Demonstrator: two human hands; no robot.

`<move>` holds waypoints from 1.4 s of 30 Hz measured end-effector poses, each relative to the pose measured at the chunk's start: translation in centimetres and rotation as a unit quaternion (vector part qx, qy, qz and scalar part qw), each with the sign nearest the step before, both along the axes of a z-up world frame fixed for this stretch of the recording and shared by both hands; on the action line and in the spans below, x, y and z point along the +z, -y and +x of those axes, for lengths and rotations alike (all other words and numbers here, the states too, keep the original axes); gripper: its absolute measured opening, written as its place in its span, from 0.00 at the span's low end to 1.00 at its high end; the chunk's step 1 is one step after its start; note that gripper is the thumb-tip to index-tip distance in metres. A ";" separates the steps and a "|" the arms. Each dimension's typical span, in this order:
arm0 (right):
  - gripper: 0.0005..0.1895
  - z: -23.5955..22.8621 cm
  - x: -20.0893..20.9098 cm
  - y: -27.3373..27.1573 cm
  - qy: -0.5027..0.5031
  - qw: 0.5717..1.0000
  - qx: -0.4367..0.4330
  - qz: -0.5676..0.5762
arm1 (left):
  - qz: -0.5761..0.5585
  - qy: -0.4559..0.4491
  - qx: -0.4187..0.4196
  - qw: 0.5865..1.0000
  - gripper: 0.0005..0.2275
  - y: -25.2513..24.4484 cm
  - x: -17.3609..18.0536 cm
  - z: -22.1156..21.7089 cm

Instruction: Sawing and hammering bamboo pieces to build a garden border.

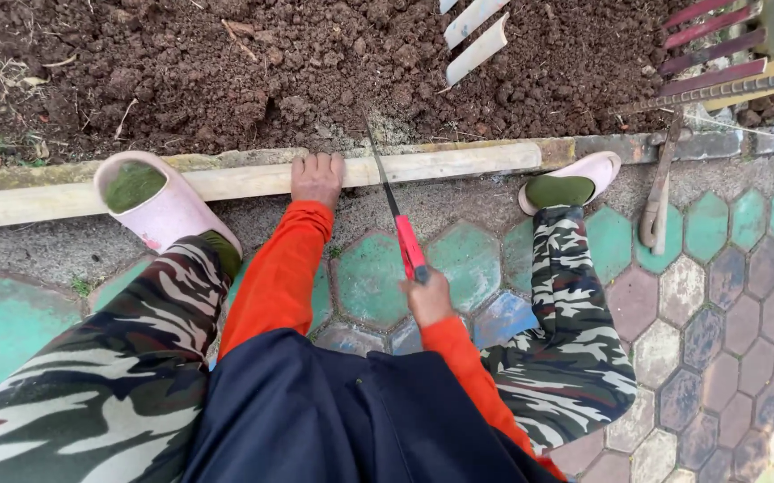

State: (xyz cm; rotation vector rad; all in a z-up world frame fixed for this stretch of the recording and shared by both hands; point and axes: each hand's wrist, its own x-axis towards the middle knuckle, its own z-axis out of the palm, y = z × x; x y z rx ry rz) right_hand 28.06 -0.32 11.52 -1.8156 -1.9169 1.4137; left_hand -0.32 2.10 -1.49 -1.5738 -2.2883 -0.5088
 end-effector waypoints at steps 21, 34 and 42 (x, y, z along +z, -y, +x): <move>0.09 -4.5 -1.7 -4.0 0.004 0.999 -0.027 0.018 | -0.013 -0.003 -0.009 1.000 0.11 -0.1 1.8 -0.5; 0.04 -7.2 -4.3 -6.6 0.003 1.000 -0.023 0.002 | 0.050 0.006 -0.020 0.999 0.01 -0.1 -0.3 -0.4; 0.07 -2.7 -1.7 -1.4 -0.070 0.995 -0.065 -0.033 | 0.036 -0.006 -0.013 0.999 0.03 0.0 0.8 -0.7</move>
